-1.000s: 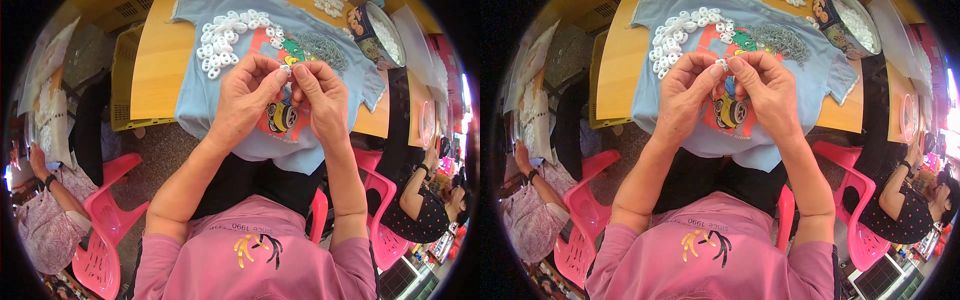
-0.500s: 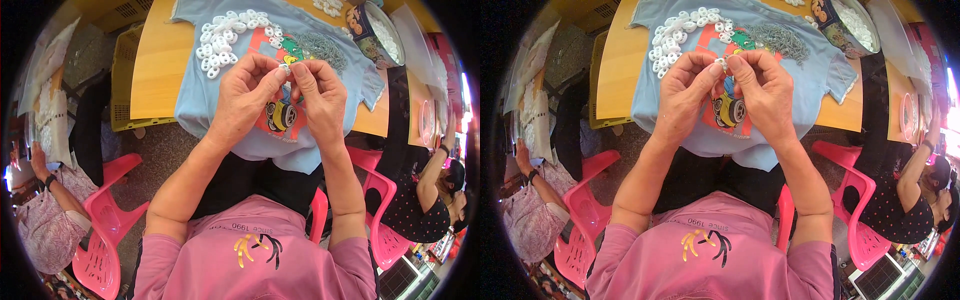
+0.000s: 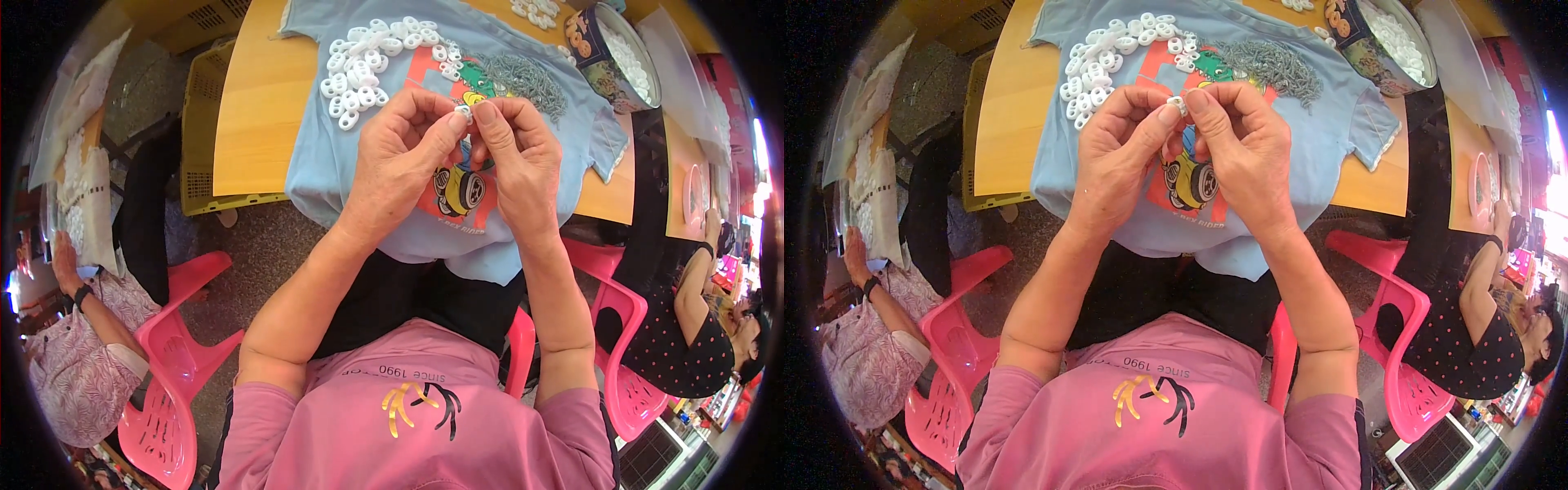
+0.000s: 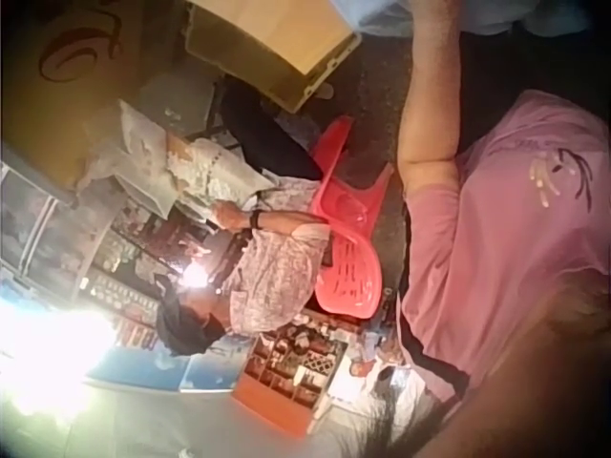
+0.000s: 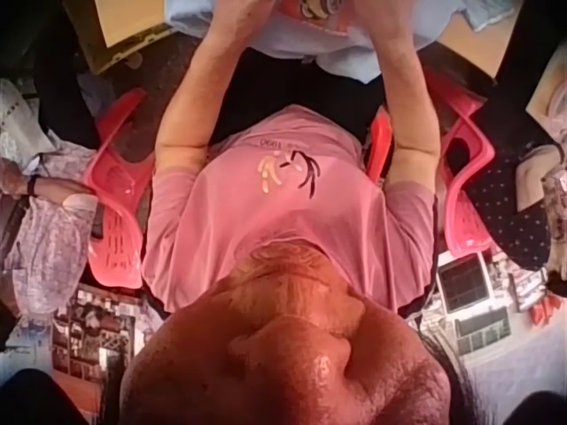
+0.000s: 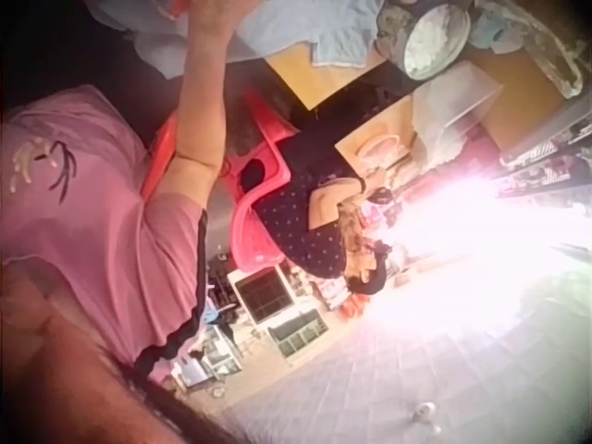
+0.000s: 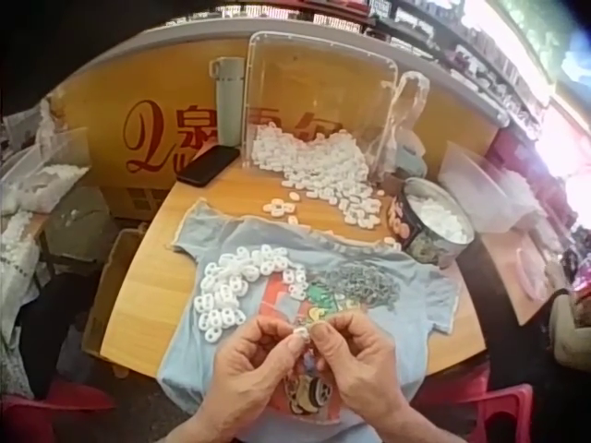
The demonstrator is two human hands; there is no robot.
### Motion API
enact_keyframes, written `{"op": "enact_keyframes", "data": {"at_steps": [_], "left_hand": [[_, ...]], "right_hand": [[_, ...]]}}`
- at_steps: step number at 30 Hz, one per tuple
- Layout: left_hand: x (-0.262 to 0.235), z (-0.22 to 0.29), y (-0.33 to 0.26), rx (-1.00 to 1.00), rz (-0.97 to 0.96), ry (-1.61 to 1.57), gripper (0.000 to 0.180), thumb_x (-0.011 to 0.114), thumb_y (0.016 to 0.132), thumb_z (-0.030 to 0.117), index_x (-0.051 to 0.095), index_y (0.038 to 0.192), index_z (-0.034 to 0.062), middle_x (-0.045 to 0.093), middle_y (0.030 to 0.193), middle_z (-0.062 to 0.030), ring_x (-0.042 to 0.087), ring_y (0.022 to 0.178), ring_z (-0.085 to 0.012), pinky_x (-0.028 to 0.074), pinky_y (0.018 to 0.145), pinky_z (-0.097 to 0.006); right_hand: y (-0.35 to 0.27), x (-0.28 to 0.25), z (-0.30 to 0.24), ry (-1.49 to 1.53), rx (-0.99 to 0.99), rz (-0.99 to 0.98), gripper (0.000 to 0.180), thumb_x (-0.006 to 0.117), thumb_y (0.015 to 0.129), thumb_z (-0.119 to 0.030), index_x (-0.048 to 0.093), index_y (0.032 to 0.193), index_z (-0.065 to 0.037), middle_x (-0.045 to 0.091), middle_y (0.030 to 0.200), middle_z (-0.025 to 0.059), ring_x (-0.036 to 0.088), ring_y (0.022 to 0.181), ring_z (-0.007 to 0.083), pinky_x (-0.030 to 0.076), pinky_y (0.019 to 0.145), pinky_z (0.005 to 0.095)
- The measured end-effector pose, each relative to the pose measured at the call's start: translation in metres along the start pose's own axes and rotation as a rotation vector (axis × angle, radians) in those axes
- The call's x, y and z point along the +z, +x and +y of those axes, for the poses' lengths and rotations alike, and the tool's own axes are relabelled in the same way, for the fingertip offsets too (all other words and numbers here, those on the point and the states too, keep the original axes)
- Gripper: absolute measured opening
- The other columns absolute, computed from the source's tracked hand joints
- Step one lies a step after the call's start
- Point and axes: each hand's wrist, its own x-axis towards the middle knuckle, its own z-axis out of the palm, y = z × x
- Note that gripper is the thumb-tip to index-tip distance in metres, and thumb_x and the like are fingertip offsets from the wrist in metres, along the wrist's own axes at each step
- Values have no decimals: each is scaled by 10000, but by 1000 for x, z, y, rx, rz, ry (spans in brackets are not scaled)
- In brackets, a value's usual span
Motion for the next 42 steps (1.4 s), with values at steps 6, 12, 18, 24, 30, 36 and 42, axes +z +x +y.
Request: {"op": "enact_keyframes", "data": {"at_steps": [6, 12, 18, 24, 30, 36, 42], "left_hand": [[1, 2, 0, -3, 19, 0, 150, 636, 942, 136, 597, 984, -3, 634, 838, -17, 576, 741, -51, 470, 649, -207], [3, 2, -1, 10, 40, 31, 120, 635, 939, 107, 594, 966, -3, 639, 830, -27, 592, 731, -60, 477, 639, -204], [6, 0, 0, 20, 95, -27, 108, 630, 942, 95, 583, 958, -1, 631, 817, -28, 584, 707, -65, 482, 637, -202], [1, 2, 2, 2, 40, -41, 126, 625, 949, 118, 585, 970, 1, 627, 834, -32, 579, 714, -75, 480, 652, -215], [0, 4, 3, -32, -4, -17, 155, 624, 950, 146, 591, 981, -2, 620, 815, -28, 575, 704, -79, 473, 641, -225], [0, 6, 3, -57, -39, -14, 148, 631, 945, 141, 594, 971, 1, 618, 799, -24, 564, 692, -75, 464, 633, -222], [-2, 7, 2, -101, -30, 6, 136, 632, 946, 136, 597, 965, 6, 619, 804, -15, 555, 691, -62, 463, 626, -218]], "right_hand": [[1, 2, 0, -24, -30, -5, 155, 636, 957, -167, 632, 957, -12, 614, 796, -3, 528, 654, 50, 429, 590, 195], [1, 5, 1, -73, -68, 16, 143, 642, 951, -153, 632, 931, -12, 616, 788, -4, 530, 663, 49, 423, 597, 192], [10, 12, 3, 21, -18, 29, 143, 649, 945, -150, 635, 930, -9, 614, 751, -5, 531, 645, 49, 438, 584, 201], [19, -15, -8, -36, 53, -165, 150, 628, 958, -148, 653, 977, -1, 635, 794, 13, 562, 673, 58, 471, 610, 212], [32, -34, -17, -531, -405, -282, 126, 632, 932, -95, 632, 988, 18, 639, 899, 62, 606, 725, 141, 499, 633, 263], [44, -39, -25, -720, -783, -429, 123, 676, 841, -20, 596, 928, 12, 595, 851, 130, 594, 737, 314, 476, 622, 368], [45, -37, -18, -662, -749, -535, 101, 640, 877, -61, 566, 865, 6, 564, 782, 127, 556, 675, 303, 447, 597, 372]]}}
